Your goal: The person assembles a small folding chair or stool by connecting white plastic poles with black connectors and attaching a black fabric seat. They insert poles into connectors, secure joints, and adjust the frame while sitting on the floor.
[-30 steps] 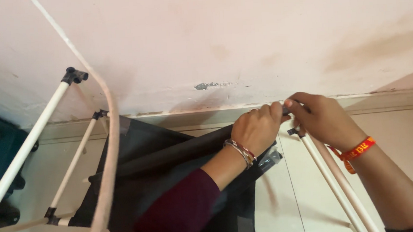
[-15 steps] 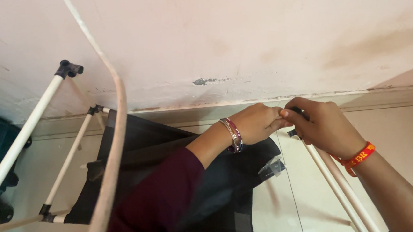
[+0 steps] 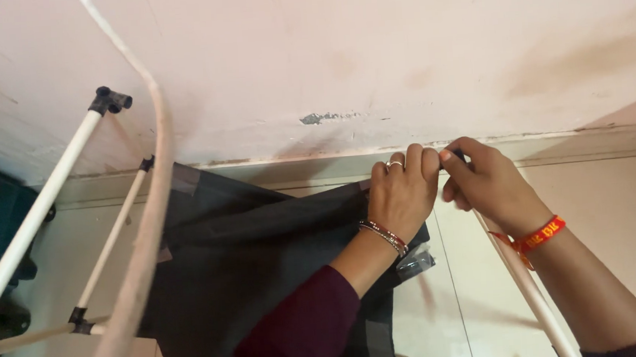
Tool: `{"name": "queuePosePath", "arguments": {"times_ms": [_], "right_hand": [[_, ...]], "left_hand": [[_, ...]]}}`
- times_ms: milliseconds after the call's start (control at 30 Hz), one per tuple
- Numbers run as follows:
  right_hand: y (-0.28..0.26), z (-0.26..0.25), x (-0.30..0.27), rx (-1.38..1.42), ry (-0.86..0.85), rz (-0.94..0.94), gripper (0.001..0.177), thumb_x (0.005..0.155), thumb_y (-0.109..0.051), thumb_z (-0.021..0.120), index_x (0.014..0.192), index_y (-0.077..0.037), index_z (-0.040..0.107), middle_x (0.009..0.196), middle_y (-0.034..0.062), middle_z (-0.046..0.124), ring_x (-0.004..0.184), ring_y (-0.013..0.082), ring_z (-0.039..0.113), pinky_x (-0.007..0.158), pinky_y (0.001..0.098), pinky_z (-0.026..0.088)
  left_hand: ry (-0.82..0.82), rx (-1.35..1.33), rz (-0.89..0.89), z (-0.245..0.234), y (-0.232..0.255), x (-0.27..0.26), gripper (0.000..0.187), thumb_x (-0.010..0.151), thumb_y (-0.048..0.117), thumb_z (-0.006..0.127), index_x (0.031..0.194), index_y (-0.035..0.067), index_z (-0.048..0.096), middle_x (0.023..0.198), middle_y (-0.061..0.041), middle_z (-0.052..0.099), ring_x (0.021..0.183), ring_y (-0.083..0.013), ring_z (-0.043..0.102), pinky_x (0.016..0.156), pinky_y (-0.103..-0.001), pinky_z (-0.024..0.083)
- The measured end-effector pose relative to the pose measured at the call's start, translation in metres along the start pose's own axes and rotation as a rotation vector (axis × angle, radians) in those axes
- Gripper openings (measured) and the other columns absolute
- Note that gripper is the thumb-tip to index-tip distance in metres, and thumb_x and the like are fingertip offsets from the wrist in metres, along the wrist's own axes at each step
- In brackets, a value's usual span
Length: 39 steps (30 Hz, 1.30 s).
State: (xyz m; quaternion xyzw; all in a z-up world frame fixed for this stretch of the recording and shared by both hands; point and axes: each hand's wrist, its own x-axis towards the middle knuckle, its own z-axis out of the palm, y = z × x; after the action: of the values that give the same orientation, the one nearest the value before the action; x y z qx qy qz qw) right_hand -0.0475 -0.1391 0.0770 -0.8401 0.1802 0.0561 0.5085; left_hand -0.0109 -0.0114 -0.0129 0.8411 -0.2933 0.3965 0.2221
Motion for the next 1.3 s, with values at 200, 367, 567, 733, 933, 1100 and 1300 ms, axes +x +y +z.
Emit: {"name": "queuePosePath", "arguments": {"times_ms": [200,367,567,733,933,1100,1300], "right_hand": [[-0.003,0.002,-0.004,0.02,-0.027,0.037,0.034,0.1,-0.033,0.057,0.105,-0.001,0.065,0.069,0.0058,0.063,0.054,0.0111,0.042,0.046,0.0288,0.036],[-0.01,-0.001,-0.017,-0.084,-0.103,-0.062,0.032,0.099,-0.032,0.057,0.098,-0.001,0.066,0.065,0.0022,0.061,0.053,0.0086,0.047,0.046,0.0271,0.042],[-0.018,-0.013,-0.039,-0.137,-0.225,0.043,0.033,0.101,-0.032,0.059,0.095,-0.001,0.068,0.06,0.004,0.052,0.049,0.0104,0.04,0.045,0.0293,0.037],[-0.023,-0.02,-0.053,-0.196,-0.267,0.067,0.031,0.099,-0.033,0.059,0.093,-0.004,0.069,0.058,0.0042,0.053,0.046,0.0114,0.041,0.044,0.0294,0.038],[-0.019,-0.021,-0.069,-0.336,-0.07,-0.198,0.025,0.096,-0.033,0.065,0.096,-0.009,0.07,0.048,0.0091,0.054,0.043,0.0181,0.047,0.043,0.0326,0.044],[0.009,0.004,-0.085,-0.641,0.198,-0.419,0.024,0.095,-0.033,0.066,0.1,-0.01,0.064,0.048,0.0154,0.058,0.044,0.0346,0.06,0.044,0.0451,0.045],[0.03,-0.009,-0.096,-0.579,-0.06,-0.401,0.023,0.09,-0.033,0.071,0.101,-0.013,0.065,0.053,0.0173,0.063,0.05,0.0362,0.064,0.047,0.0435,0.05]], "left_hand": [[-0.36,-0.32,0.085,-0.006,-0.025,0.011,0.029,0.102,0.03,0.06,0.094,0.003,0.053,0.072,-0.012,0.065,0.059,-0.0311,0.068,0.051,-0.044,0.053],[-0.775,-0.439,0.064,-0.031,-0.034,0.032,0.038,0.103,0.036,0.054,0.104,-0.002,0.056,0.07,-0.019,0.069,0.065,-0.0377,0.069,0.058,-0.048,0.055],[-1.01,-0.655,0.076,-0.056,-0.033,0.042,0.045,0.103,0.041,0.05,0.108,-0.002,0.059,0.07,-0.021,0.069,0.072,-0.0394,0.07,0.066,-0.048,0.054],[-1.041,-0.88,0.117,-0.062,-0.037,0.04,0.042,0.103,0.039,0.049,0.109,0.0,0.062,0.07,-0.02,0.068,0.07,-0.0388,0.069,0.065,-0.047,0.052],[-0.689,-0.544,0.189,-0.077,-0.017,0.023,0.042,0.107,0.042,0.052,0.103,0.0,0.058,0.067,-0.015,0.067,0.058,-0.0325,0.067,0.052,-0.044,0.053],[-0.747,-0.561,0.186,-0.085,-0.017,0.017,0.041,0.103,0.042,0.053,0.1,0.002,0.06,0.061,-0.015,0.066,0.052,-0.0323,0.067,0.047,-0.044,0.052],[-1.056,-0.743,0.27,-0.093,-0.025,0.012,0.042,0.108,0.042,0.052,0.091,0.005,0.06,0.062,-0.016,0.066,0.058,-0.0333,0.067,0.056,-0.044,0.052]]}}
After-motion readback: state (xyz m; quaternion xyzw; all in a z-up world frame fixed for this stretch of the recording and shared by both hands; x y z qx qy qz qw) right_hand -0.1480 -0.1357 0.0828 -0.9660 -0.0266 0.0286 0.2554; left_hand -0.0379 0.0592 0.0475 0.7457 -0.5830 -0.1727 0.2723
